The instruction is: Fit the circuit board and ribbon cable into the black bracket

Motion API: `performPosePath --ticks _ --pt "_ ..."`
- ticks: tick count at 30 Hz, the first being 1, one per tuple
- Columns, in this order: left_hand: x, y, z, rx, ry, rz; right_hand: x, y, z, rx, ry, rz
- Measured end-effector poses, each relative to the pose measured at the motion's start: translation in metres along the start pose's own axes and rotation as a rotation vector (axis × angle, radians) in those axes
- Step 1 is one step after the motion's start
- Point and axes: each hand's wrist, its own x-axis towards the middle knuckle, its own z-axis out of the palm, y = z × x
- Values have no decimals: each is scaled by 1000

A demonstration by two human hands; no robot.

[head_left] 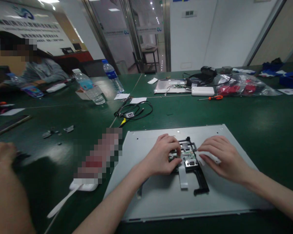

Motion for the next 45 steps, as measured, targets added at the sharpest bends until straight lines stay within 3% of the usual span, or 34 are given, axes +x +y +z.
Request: performPosePath --ticks 6,10,13,21,33,39,45 --pt "0 3 -1 -15 -10 11 1 31 -4 128 -247 142" --pt "-1 3 -2 -20 -23 22 1 36 -7 204 -422 160" --pt "-2 3 -3 -24 -33 23 0 37 -10 219 -472 189" --pt "-1 3 -3 -14 -37 24 -2 38 -3 268 -429 168" --pt "-1 2 -3 -1 -65 13 0 27 8 587 -330 500" --pt "-2 2 -3 3 -83 13 1 18 12 529 -308 482" --pt "-3 1 -3 12 -88 20 1 19 14 542 -316 550"
